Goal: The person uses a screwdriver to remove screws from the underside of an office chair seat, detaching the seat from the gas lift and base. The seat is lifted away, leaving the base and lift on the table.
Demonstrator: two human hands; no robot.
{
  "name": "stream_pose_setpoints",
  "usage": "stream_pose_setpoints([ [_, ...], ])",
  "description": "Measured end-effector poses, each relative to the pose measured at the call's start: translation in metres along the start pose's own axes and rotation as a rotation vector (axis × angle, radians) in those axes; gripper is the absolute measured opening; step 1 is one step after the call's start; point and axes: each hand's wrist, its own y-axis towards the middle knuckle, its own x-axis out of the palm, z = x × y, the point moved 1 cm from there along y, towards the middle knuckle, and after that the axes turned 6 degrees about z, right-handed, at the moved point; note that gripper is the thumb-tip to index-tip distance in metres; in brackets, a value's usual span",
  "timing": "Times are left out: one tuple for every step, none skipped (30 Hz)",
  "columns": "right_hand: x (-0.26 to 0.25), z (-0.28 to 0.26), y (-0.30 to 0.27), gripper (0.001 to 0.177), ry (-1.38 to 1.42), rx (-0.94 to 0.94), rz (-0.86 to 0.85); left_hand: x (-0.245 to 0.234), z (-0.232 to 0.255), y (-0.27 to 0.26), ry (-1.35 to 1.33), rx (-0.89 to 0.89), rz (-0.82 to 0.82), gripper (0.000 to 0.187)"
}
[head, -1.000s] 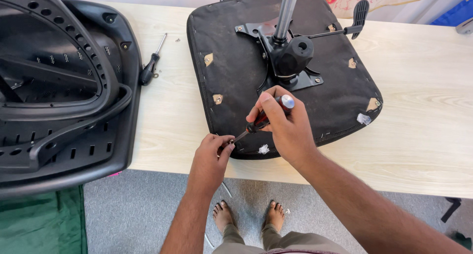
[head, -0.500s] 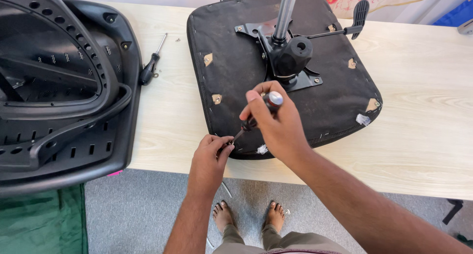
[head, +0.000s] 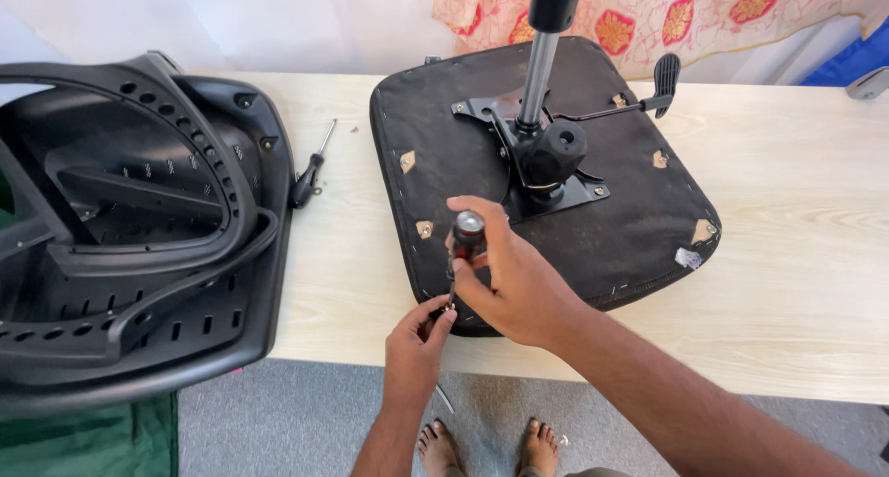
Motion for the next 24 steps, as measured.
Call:
stream_pose_setpoints([
  [0.0, -0.004, 0.002, 0.062, -0.051, -0.064, 0.039, -0.001, -0.001, 0.002, 0.016, -0.009, -0.013, 0.029],
  [0.0, -0.007, 0.003, 0.063, -0.102, -0.129, 0.078, -0.002, -0.002, 0.004, 0.032, -0.017, -0.026, 0.029],
  [0.001, -0.01, 0.003, 0.063, -0.153, -0.194, 0.113, -0.003, -0.002, 0.004, 0.046, -0.028, -0.036, 0.03],
  [0.002, -0.011, 0.004, 0.062, -0.207, -0.14, 0.094, -0.003, -0.002, 0.004, 0.037, -0.036, -0.043, 0.03],
  [0.003, -0.011, 0.004, 0.06, -0.261, -0.084, 0.077, -0.004, 0.0, 0.004, 0.029, -0.044, -0.053, 0.03],
  [0.003, -0.01, 0.004, 0.059, -0.314, -0.028, 0.061, -0.004, 0.002, 0.004, 0.022, -0.052, -0.064, 0.03],
  [0.004, -0.01, 0.004, 0.058, -0.319, -0.075, 0.087, -0.005, 0.004, 0.004, 0.053, -0.049, -0.071, 0.03],
  [0.005, -0.009, 0.003, 0.057, -0.324, -0.122, 0.113, -0.007, 0.007, 0.003, 0.085, -0.046, -0.077, 0.029],
  [0.005, -0.008, 0.003, 0.057, -0.33, -0.172, 0.138, -0.008, 0.009, 0.003, 0.115, -0.041, -0.083, 0.029],
  [0.005, -0.006, 0.003, 0.057, -0.358, -0.193, 0.173, -0.009, 0.012, 0.004, 0.145, -0.041, -0.101, 0.029],
  [0.006, -0.005, 0.002, 0.058, -0.384, -0.212, 0.207, -0.011, 0.015, 0.005, 0.175, -0.044, -0.119, 0.029],
  [0.006, -0.003, 0.002, 0.06, -0.411, -0.231, 0.241, -0.012, 0.017, 0.006, 0.205, -0.046, -0.136, 0.028],
  [0.007, -0.002, 0.001, 0.059, -0.412, -0.227, 0.231, -0.013, 0.018, 0.008, 0.194, -0.045, -0.142, 0.028],
  [0.007, 0.0, 0.0, 0.058, -0.413, -0.224, 0.221, -0.013, 0.019, 0.008, 0.183, -0.043, -0.148, 0.028],
  [0.007, 0.0, 0.0, 0.057, -0.416, -0.22, 0.212, -0.013, 0.019, 0.009, 0.173, -0.04, -0.155, 0.027],
  [0.007, 0.0, -0.001, 0.056, -0.376, -0.222, 0.187, -0.013, 0.019, 0.01, 0.172, -0.03, -0.153, 0.027],
  [0.006, -0.001, -0.003, 0.054, -0.337, -0.221, 0.164, -0.014, 0.018, 0.01, 0.174, -0.019, -0.154, 0.027],
  [0.005, -0.002, -0.004, 0.053, -0.298, -0.221, 0.142, -0.014, 0.016, 0.011, 0.175, -0.009, -0.155, 0.027],
  [0.004, -0.003, -0.004, 0.051, -0.201, -0.194, 0.125, -0.013, 0.014, 0.012, 0.168, -0.005, -0.156, 0.027],
  [0.004, -0.004, -0.004, 0.049, -0.104, -0.169, 0.107, -0.013, 0.012, 0.014, 0.16, 0.0, -0.158, 0.027],
  [0.004, -0.005, -0.003, 0.048, -0.006, -0.144, 0.086, -0.014, 0.009, 0.015, 0.15, 0.001, -0.156, 0.028],
  [0.004, -0.005, -0.002, 0.051, -0.049, -0.036, 0.084, -0.014, 0.006, 0.016, 0.149, 0.009, -0.16, 0.028],
  [0.005, -0.005, 0.0, 0.055, -0.091, 0.071, 0.079, -0.014, 0.002, 0.018, 0.147, 0.015, -0.162, 0.028],
  [0.006, -0.004, 0.002, 0.058, -0.132, 0.179, 0.072, -0.014, -0.002, 0.02, 0.144, 0.021, -0.163, 0.029],
])
